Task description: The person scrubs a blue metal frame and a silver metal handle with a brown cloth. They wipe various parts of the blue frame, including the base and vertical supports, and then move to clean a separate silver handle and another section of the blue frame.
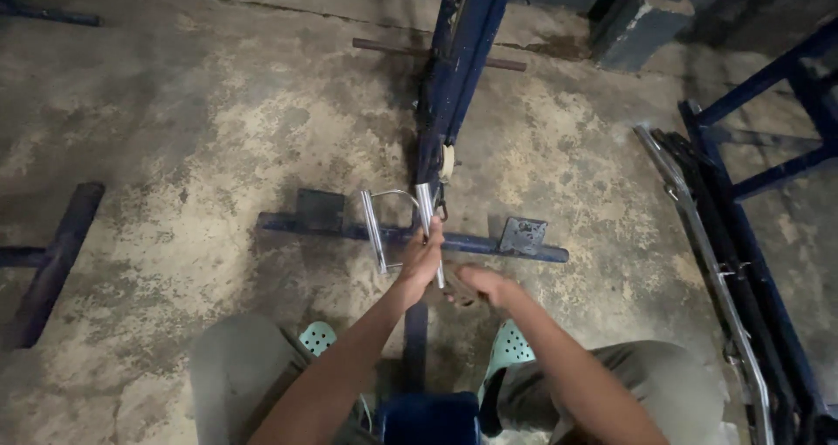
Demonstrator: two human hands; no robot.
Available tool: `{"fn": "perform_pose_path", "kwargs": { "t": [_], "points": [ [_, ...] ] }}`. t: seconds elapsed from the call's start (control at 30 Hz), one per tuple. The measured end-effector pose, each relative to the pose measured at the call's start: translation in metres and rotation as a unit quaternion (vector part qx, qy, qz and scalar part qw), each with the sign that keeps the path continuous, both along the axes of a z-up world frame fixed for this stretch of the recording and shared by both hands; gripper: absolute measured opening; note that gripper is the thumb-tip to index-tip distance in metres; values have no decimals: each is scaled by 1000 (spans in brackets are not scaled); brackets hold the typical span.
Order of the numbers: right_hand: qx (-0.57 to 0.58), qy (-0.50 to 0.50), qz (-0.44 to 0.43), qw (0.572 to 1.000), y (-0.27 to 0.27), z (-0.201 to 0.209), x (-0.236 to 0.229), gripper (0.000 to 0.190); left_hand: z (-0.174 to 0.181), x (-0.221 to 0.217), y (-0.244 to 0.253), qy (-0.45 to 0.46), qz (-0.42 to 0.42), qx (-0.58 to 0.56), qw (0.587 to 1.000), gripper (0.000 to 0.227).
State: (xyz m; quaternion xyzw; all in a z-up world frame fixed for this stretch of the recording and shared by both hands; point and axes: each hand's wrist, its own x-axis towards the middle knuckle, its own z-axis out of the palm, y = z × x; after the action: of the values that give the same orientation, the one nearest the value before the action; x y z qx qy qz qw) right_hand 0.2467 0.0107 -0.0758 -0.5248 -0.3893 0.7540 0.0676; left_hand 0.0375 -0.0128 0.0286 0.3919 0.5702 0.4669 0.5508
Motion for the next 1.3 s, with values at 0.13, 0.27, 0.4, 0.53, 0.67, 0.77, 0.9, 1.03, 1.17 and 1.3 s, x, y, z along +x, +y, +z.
{"fn": "perform_pose_path", "kwargs": {
  "t": [0.13, 0.27, 0.4, 0.53, 0.67, 0.77, 0.9, 1.03, 1.17, 1.3],
  "points": [
    [89, -109, 55, 989, -5, 120, -20, 51, 5, 1, -2, -33, -60, -70, 995, 80],
    [310, -233, 18, 922, -14, 161, -39, 63, -4, 9, -4, -108, -95, -130, 981, 99],
    [489, -213, -12, 846, -8, 138, -49, 57, -22, 20, 6, -267, -82, -171, 945, 114],
    [525, -216, -100, 817, 5, 137, -74, 50, -45, 19, 19, -295, -103, -190, 931, 125],
    [620, -190, -97, 755, 8, 144, -107, 35, -1, -2, 3, -408, -114, -137, 895, 126],
    [680, -224, -1, 698, -7, 161, -115, 38, -4, -6, 10, -430, -28, -161, 888, 122],
    [709, -292, 86, 636, -24, 166, -101, 48, -12, -6, 23, -428, 17, -220, 877, 126],
    [702, -299, 72, 643, -40, 167, -72, 52, -10, -11, 24, -462, -15, -201, 863, 126],
    [661, -276, 49, 696, -44, 159, -46, 55, -23, -15, 30, -338, -44, -164, 926, 131],
    [601, -243, 59, 759, -42, 191, -56, 56, 2, -19, 21, -335, -65, -160, 926, 131]
  ]
}}
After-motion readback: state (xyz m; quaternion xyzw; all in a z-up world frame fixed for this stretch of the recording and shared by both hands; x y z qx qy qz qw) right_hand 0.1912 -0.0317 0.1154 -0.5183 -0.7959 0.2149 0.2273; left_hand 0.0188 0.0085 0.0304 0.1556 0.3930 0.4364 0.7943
